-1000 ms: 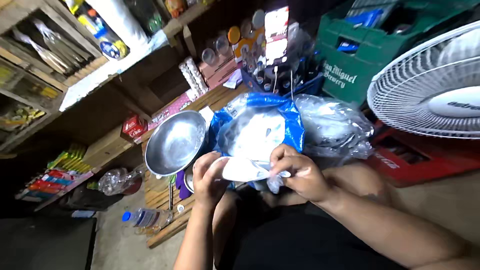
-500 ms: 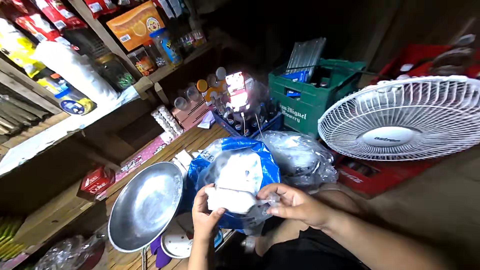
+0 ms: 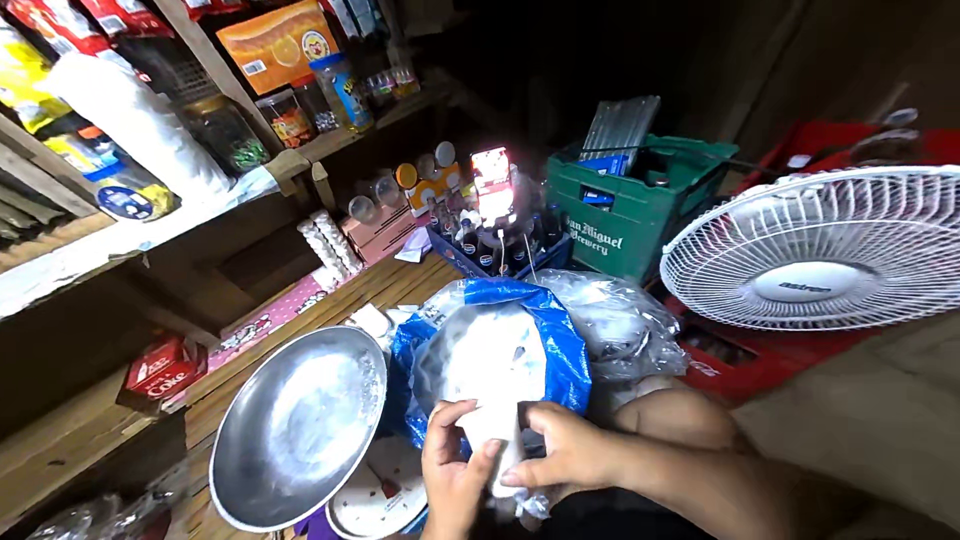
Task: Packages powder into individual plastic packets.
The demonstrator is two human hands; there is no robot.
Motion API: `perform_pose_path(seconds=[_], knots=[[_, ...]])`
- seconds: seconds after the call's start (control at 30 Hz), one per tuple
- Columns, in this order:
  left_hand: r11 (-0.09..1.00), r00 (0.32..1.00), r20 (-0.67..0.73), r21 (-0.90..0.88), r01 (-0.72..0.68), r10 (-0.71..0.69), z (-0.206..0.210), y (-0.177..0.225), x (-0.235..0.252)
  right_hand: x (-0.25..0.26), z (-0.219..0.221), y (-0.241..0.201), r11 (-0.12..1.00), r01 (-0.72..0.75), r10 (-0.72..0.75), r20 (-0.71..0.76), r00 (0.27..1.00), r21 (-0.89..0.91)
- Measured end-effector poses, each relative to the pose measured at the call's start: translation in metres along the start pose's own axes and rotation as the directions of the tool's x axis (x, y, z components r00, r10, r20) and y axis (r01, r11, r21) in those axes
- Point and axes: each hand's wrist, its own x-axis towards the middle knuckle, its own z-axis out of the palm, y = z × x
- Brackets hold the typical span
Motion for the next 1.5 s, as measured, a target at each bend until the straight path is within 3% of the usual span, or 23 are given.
perform_pose_path(seconds=[0.1,0.2,0.37,0.47,0.57,0.73,0.87,1.0,1.2,1.37,1.5], knots=[[0.999,0.997,0.07,0.014,0.043,-0.044,-0.003,0.0,-0.002,0.005,0.001,-0.002,0.991,0.088,-0.078,-0.101,0.992,0.098],[0.981,0.974,0.186,-0.115,0.155,-0.131,0.0,0.003,-0.007,0.011,0.003,-0.01,0.983,0.108,-0.076,-0.203,0.976,0.151],[0.963,0.957,0.213,-0.143,0.228,-0.195,0.001,0.004,-0.011,0.013,-0.001,-0.01,0.983,0.068,-0.115,-0.287,0.951,-0.168],[0.953,0.956,0.214,-0.183,0.241,-0.2,0.002,0.008,-0.012,0.013,-0.008,-0.012,0.977,0.031,-0.091,-0.278,0.956,-0.213],[0.945,0.958,0.212,-0.22,0.241,-0.195,0.004,0.008,-0.013,0.011,-0.016,-0.017,0.994,0.024,-0.054,-0.271,0.961,-0.111],[0.945,0.955,0.233,-0.228,0.236,-0.182,0.002,0.006,-0.015,0.008,-0.017,-0.032,0.972,-0.02,0.061,-0.172,0.983,0.233],[0.94,0.955,0.247,-0.254,0.227,-0.164,0.003,0.005,-0.017,0.005,-0.013,-0.037,0.953,-0.051,0.102,-0.161,0.982,0.299],[0.951,0.965,0.214,-0.236,0.201,-0.151,0.006,0.001,-0.02,0.004,-0.009,-0.03,0.976,-0.017,0.072,-0.245,0.967,0.218],[0.97,0.964,0.203,-0.138,0.199,-0.169,0.003,-0.002,-0.02,0.0,-0.007,-0.014,0.984,0.177,-0.175,-0.303,0.937,-0.023],[0.99,0.976,0.177,-0.031,0.136,-0.128,0.003,-0.004,-0.024,-0.001,-0.009,-0.016,0.984,0.173,-0.162,-0.214,0.963,0.033],[0.998,0.98,0.19,0.02,0.059,-0.062,0.004,-0.01,-0.025,0.0,-0.011,-0.01,0.97,0.239,-0.243,-0.261,0.934,-0.048]])
